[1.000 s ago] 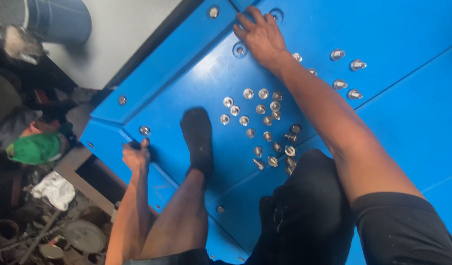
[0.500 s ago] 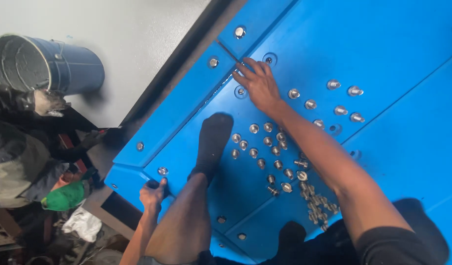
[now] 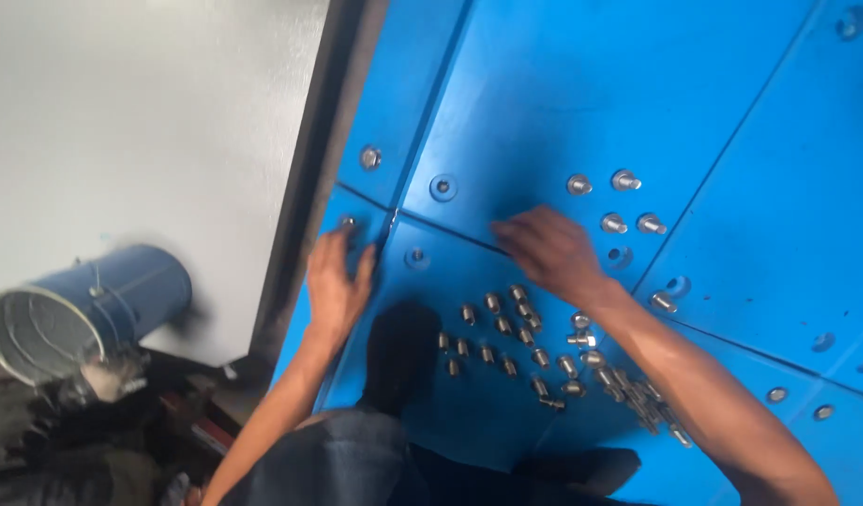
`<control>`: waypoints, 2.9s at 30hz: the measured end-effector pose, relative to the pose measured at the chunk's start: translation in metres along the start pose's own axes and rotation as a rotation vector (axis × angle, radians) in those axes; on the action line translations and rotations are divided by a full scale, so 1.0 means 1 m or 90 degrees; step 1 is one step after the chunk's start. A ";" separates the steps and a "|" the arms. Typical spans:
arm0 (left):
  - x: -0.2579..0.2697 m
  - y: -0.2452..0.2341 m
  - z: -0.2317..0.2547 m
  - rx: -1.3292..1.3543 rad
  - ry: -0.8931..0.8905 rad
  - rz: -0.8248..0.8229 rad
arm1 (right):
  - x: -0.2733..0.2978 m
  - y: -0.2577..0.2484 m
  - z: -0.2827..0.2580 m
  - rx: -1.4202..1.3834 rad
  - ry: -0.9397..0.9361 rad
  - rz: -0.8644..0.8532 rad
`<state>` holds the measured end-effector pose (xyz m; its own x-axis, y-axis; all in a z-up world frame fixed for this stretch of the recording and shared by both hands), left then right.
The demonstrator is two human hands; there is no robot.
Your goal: Screwing numerous bolts and washers into pre-drilled holes on a blue industrial panel.
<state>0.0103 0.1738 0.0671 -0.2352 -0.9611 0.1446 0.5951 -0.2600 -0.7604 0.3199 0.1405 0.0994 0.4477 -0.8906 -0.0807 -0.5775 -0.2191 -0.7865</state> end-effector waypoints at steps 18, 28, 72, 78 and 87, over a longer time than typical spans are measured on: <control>-0.062 0.069 0.051 -0.177 0.430 -0.226 | 0.202 -0.020 0.017 0.170 0.619 0.252; -0.049 0.084 0.041 -0.194 0.371 -0.194 | 0.184 0.016 0.020 0.264 0.623 0.112; -0.067 0.058 0.033 0.026 0.266 -0.231 | 0.189 0.011 0.021 0.031 0.520 0.148; -0.074 0.029 0.050 -0.004 0.296 -0.199 | 0.183 0.012 0.030 -0.028 0.534 0.177; -0.061 0.063 0.076 -0.172 0.447 -0.255 | 0.184 0.004 0.024 0.027 0.549 0.162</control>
<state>0.1205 0.2086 0.0588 -0.8641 -0.4975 0.0769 0.1825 -0.4521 -0.8731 0.4161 -0.0144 0.0672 -0.3683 -0.9037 0.2184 -0.5553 0.0254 -0.8313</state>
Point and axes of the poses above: each hand's wrist, its own x-axis away from the middle knuckle, its own y-axis out of the palm, z = x × y, the point moved 4 cm from there along -x, towards the middle knuckle, and after that the axes turned 6 degrees about -z, right-handed, at the moved point
